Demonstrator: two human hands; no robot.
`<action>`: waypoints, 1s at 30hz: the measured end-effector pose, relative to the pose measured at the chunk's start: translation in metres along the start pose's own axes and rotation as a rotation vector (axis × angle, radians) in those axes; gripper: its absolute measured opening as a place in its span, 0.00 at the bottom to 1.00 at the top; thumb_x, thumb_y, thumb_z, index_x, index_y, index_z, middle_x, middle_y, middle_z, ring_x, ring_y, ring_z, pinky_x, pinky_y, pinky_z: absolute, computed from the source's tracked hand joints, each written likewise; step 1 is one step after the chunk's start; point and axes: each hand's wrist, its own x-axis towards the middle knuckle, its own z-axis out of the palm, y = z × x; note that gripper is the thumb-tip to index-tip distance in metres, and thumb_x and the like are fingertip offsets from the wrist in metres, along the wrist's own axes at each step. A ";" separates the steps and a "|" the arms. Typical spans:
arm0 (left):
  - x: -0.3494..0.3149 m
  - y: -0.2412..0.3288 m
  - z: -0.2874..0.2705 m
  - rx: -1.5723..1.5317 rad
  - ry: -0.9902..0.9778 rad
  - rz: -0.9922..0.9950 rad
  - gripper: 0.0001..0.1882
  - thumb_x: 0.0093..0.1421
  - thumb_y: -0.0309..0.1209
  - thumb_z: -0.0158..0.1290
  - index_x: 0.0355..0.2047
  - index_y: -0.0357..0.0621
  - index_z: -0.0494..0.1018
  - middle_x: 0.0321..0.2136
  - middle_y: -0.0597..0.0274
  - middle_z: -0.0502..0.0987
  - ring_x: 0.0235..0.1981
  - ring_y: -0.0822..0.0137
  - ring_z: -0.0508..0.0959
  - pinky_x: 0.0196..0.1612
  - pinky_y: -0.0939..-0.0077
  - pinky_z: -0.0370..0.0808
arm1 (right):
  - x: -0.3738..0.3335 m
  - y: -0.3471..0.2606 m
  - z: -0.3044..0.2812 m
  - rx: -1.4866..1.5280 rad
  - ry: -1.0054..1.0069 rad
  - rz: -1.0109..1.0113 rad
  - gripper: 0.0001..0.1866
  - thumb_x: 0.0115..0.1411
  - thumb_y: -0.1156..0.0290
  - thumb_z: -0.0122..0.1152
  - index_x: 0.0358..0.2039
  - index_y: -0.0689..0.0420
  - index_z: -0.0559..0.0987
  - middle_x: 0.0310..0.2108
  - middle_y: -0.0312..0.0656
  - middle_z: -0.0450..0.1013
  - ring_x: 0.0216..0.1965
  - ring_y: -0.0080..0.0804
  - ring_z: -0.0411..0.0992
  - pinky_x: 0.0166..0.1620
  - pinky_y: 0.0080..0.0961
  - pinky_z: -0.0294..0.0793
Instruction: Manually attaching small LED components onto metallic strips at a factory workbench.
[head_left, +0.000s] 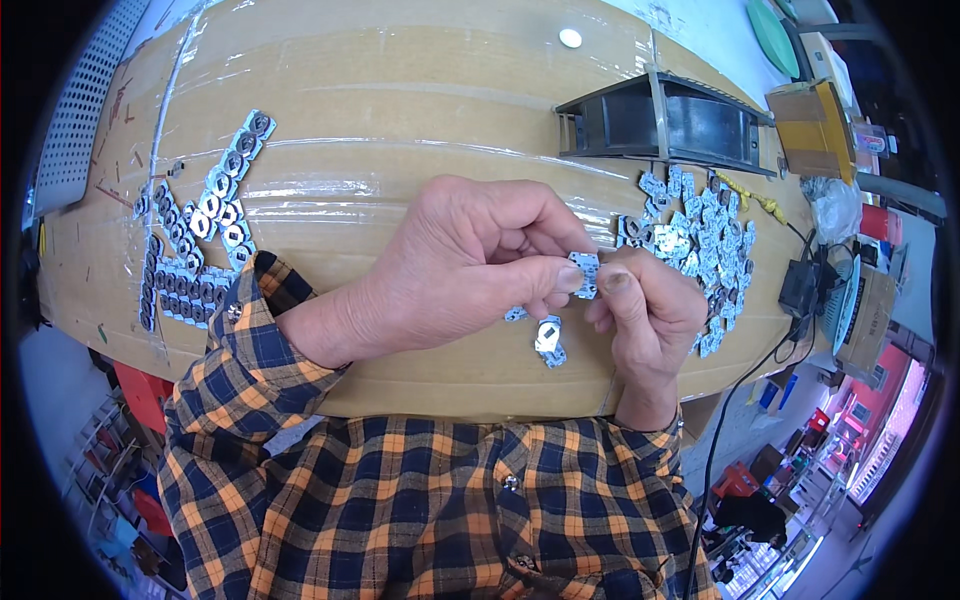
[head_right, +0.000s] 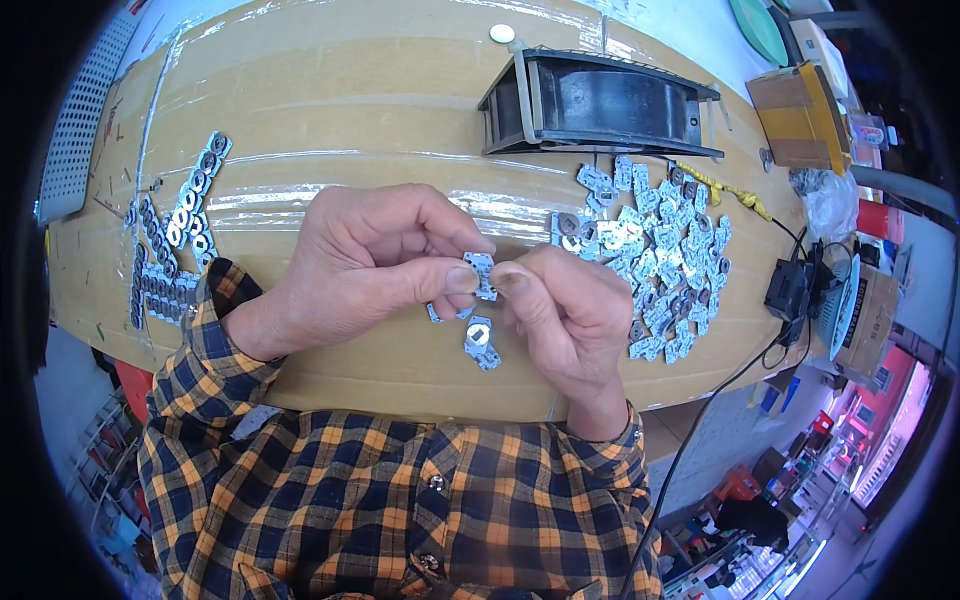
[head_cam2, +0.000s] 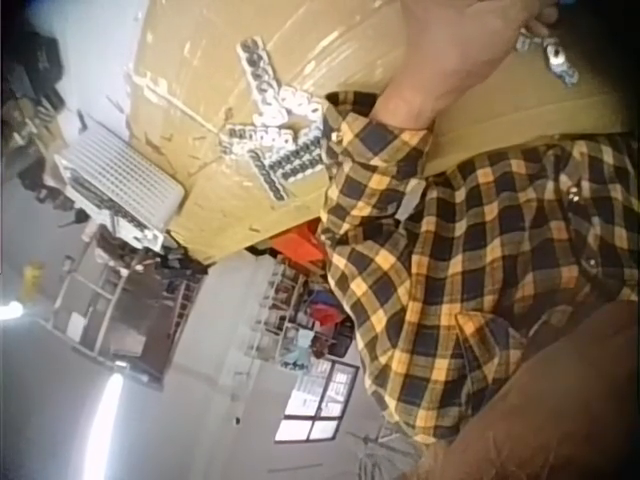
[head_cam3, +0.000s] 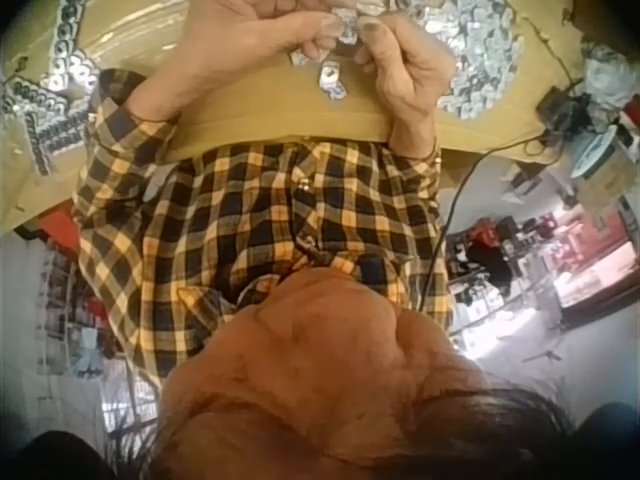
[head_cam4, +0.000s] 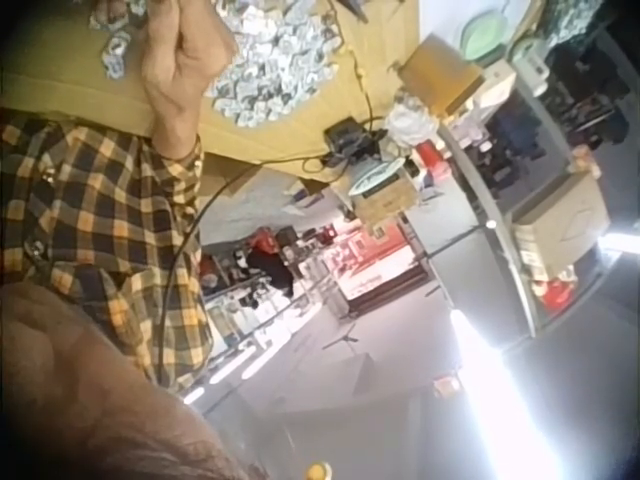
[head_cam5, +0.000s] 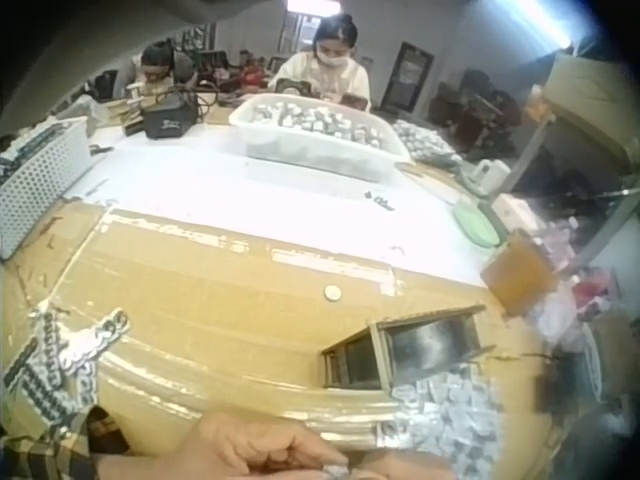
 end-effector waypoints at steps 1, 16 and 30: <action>0.000 0.001 -0.001 0.002 -0.003 -0.002 0.07 0.59 0.18 0.54 0.38 0.32 0.75 0.26 0.62 0.79 0.27 0.78 0.79 0.29 0.87 0.78 | -0.001 0.000 0.000 0.000 -0.002 0.000 0.18 0.66 0.66 0.54 0.23 0.65 0.76 0.15 0.36 0.69 0.15 0.16 0.63 0.19 0.14 0.58; 0.000 0.002 0.002 -0.073 -0.076 0.019 0.07 0.63 0.22 0.54 0.40 0.31 0.75 0.27 0.58 0.80 0.28 0.76 0.81 0.30 0.85 0.80 | -0.003 -0.002 -0.002 0.514 -0.090 0.315 0.18 0.69 0.67 0.51 0.22 0.61 0.76 0.12 0.32 0.67 0.12 0.13 0.60 0.16 0.13 0.55; -0.002 -0.003 0.004 0.473 0.077 0.375 0.09 0.56 0.21 0.61 0.38 0.34 0.76 0.32 0.58 0.81 0.30 0.73 0.82 0.33 0.84 0.79 | -0.002 -0.002 0.009 0.479 0.069 0.396 0.19 0.70 0.65 0.49 0.22 0.59 0.69 0.10 0.31 0.59 0.09 0.15 0.54 0.13 0.16 0.54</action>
